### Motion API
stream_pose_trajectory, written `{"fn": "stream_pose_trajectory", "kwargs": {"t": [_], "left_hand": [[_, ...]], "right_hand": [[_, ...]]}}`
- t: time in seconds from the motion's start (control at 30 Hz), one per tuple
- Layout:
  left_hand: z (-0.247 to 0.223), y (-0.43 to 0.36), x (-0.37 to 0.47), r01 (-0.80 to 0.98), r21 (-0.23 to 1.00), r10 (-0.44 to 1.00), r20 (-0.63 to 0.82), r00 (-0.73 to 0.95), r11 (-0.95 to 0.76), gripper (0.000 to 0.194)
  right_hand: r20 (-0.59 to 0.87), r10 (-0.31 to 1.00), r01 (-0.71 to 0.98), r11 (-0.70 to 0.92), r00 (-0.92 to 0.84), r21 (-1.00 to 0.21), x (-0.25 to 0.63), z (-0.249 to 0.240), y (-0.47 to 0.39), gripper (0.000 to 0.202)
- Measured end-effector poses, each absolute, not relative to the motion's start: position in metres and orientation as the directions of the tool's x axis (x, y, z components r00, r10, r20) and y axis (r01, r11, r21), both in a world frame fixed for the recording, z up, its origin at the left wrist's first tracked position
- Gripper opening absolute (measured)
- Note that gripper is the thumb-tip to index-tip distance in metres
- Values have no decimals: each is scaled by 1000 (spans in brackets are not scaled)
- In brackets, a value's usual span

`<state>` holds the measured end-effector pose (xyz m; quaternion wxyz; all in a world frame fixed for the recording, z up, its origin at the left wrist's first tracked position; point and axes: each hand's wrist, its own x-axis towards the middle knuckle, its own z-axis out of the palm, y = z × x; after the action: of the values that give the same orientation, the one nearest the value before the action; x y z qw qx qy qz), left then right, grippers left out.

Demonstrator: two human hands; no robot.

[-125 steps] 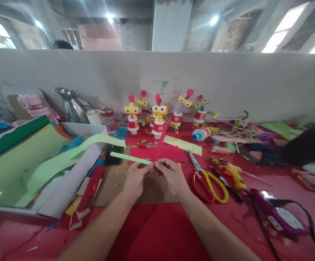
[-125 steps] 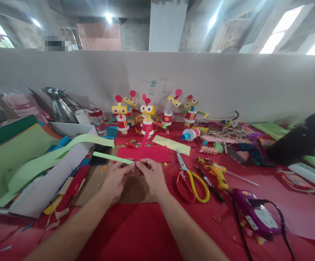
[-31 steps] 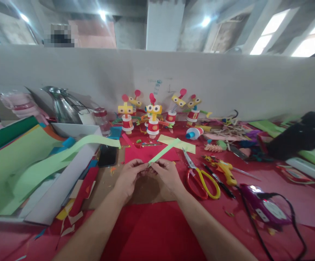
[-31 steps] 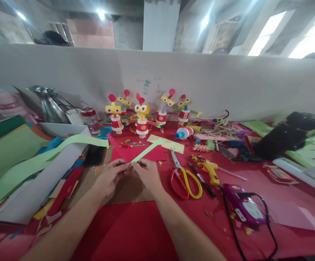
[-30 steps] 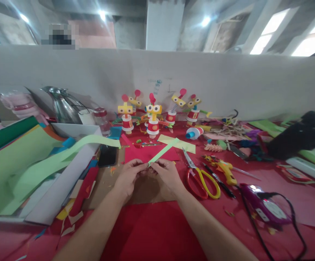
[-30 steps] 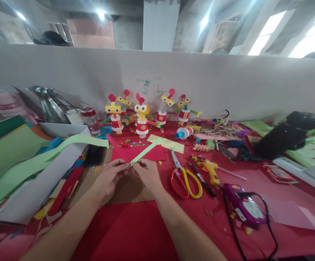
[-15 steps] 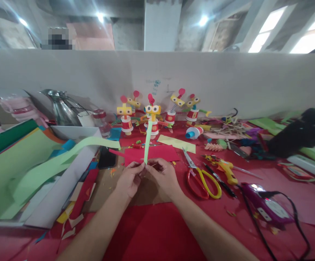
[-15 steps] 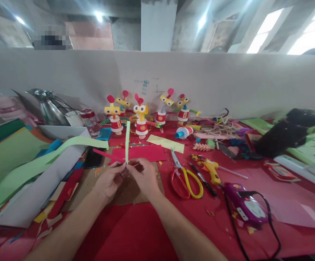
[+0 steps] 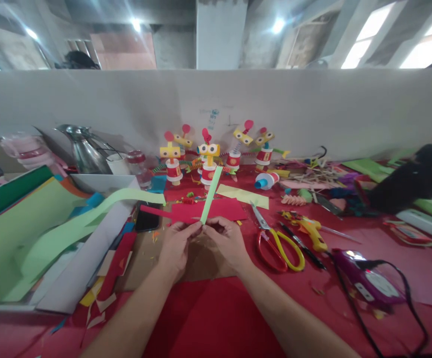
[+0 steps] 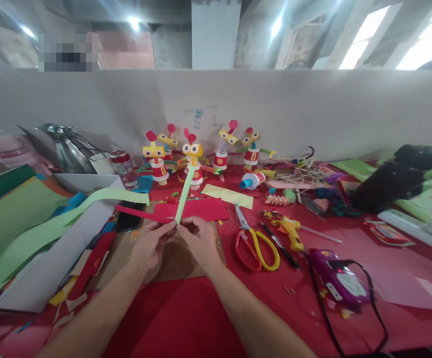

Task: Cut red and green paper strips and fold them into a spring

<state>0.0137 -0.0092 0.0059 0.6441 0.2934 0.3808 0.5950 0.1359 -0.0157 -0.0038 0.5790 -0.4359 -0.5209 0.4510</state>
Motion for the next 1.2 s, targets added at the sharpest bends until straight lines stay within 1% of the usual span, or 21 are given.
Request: {"fn": "stream_pose_trajectory", "kwargs": {"t": [0.13, 0.37, 0.47, 0.57, 0.67, 0.8, 0.87, 0.97, 1.03, 1.13, 1.2], "left_hand": [[2, -11, 16, -511, 858, 995, -93, -48, 55, 22], [-12, -11, 18, -406, 914, 997, -49, -57, 22, 22], [-12, -10, 16, -356, 934, 997, -22, -67, -3, 22], [-4, -9, 14, -428, 903, 998, -56, -35, 36, 24], [2, -8, 12, -502, 860, 994, -105, -12, 85, 28], [0, -7, 11, -467, 883, 994, -84, -65, 44, 25], [-4, -6, 11, -450, 892, 995, -79, -61, 43, 26], [-10, -4, 10, -424, 904, 996, -76, -44, 50, 27], [-13, -4, 10, -380, 925, 998, -49, -45, 29, 26], [-13, -5, 11, -317, 948, 999, -26, -42, 11, 24], [-11, -7, 12, -299, 954, 999, -16, -32, 6, 22]], "right_hand": [[180, 983, -151, 181, 19, -972, 136, 0, -16, 14], [115, 991, -170, 124, 65, -978, 137, -2, -14, 9], [82, 996, -258, 92, 46, -962, 137, -2, -15, 9], [20, 1000, -388, 11, -19, -922, 137, 0, -15, 12], [-9, 998, -455, -38, -66, -890, 137, 0, -15, 14], [63, 993, -407, 19, -96, -913, 134, -2, -16, 21], [93, 991, -358, 52, -99, -932, 133, -5, -16, 21], [89, 991, -305, 55, -99, -951, 132, -7, -15, 20], [93, 991, -258, 65, -97, -964, 132, -8, -14, 21], [138, 989, -150, 128, -57, -980, 134, -8, -13, 19], [158, 987, -119, 152, -41, -981, 136, -7, -13, 18]]}}
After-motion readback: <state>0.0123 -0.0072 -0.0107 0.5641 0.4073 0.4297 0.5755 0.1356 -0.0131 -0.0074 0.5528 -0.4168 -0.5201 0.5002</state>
